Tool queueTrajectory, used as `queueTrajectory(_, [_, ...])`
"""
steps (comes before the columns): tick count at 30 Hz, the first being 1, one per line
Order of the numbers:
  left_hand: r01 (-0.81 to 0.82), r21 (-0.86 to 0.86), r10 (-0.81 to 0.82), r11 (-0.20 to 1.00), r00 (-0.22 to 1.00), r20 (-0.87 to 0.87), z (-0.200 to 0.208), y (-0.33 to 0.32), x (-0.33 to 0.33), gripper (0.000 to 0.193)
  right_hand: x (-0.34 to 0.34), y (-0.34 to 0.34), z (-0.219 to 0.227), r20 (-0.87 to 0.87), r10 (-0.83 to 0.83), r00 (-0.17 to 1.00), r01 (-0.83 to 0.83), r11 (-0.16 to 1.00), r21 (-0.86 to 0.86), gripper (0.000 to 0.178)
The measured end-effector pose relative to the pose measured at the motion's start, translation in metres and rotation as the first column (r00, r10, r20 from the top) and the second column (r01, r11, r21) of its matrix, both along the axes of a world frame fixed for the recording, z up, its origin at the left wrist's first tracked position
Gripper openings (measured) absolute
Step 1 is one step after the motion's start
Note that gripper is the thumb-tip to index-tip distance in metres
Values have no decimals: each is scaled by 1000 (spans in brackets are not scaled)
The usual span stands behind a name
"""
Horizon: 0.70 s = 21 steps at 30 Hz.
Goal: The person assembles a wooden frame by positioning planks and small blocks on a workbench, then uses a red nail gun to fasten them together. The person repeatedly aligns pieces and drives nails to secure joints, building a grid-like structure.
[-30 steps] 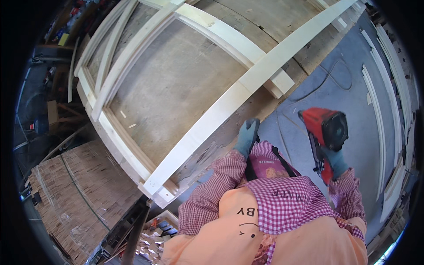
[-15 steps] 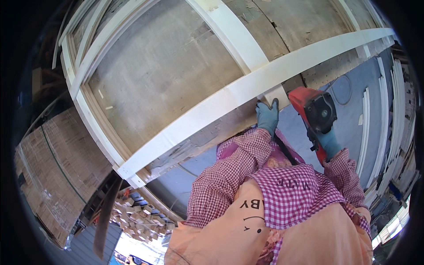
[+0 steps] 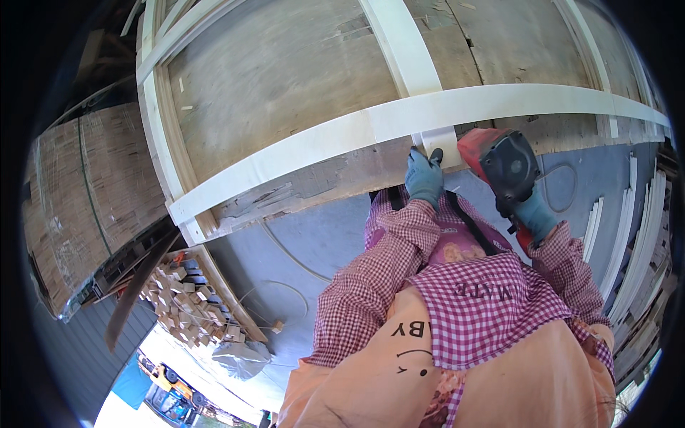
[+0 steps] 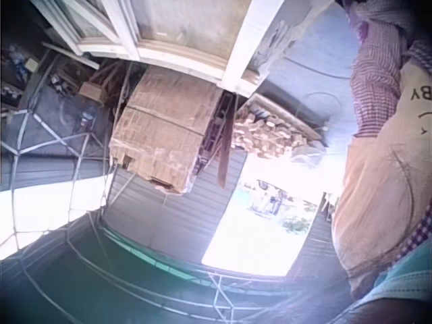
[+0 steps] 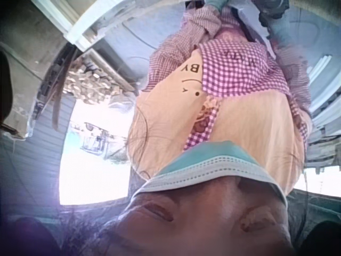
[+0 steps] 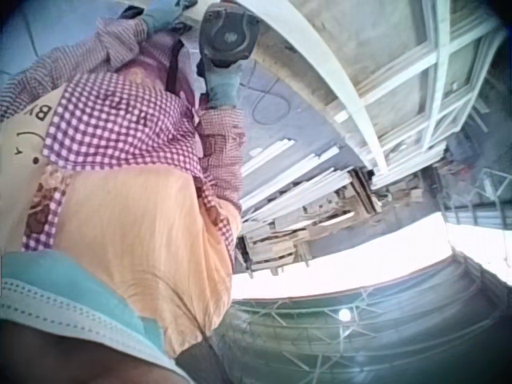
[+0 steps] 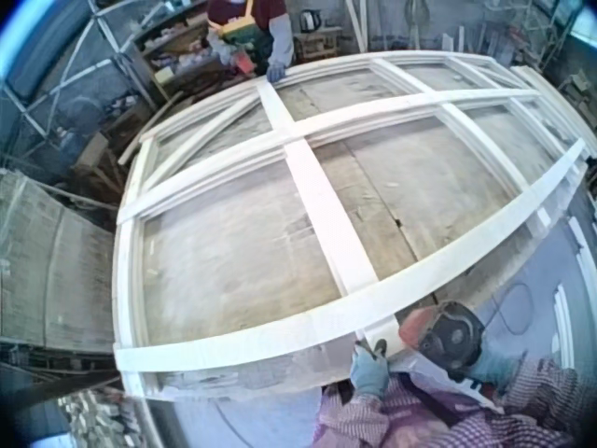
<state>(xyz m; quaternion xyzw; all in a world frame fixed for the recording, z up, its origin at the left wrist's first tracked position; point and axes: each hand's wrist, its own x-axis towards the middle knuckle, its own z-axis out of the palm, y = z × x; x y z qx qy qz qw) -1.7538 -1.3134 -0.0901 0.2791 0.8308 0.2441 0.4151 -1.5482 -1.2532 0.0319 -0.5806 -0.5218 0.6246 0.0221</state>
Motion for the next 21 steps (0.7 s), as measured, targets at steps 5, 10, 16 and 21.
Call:
queueTrajectory(5, [16,-2,-16,1000,999,28,4,5,-7,60,-8,8,-17,34,-113,993,113,994,3,39])
queueTrajectory(10, [37,86,-46,996,994,98,-3,-4,-18,41,12,3,-25,-86,-154,984,144,983,-114,32])
queueTrajectory(16, [8,106,-21,994,993,118,-6,-3,-18,40,-3,2,-14,-103,-154,983,145,985,-90,26])
queueTrajectory(21, [33,112,-45,993,993,111,-8,-4,-19,41,-11,-8,-10,-91,-220,971,207,970,-127,24])
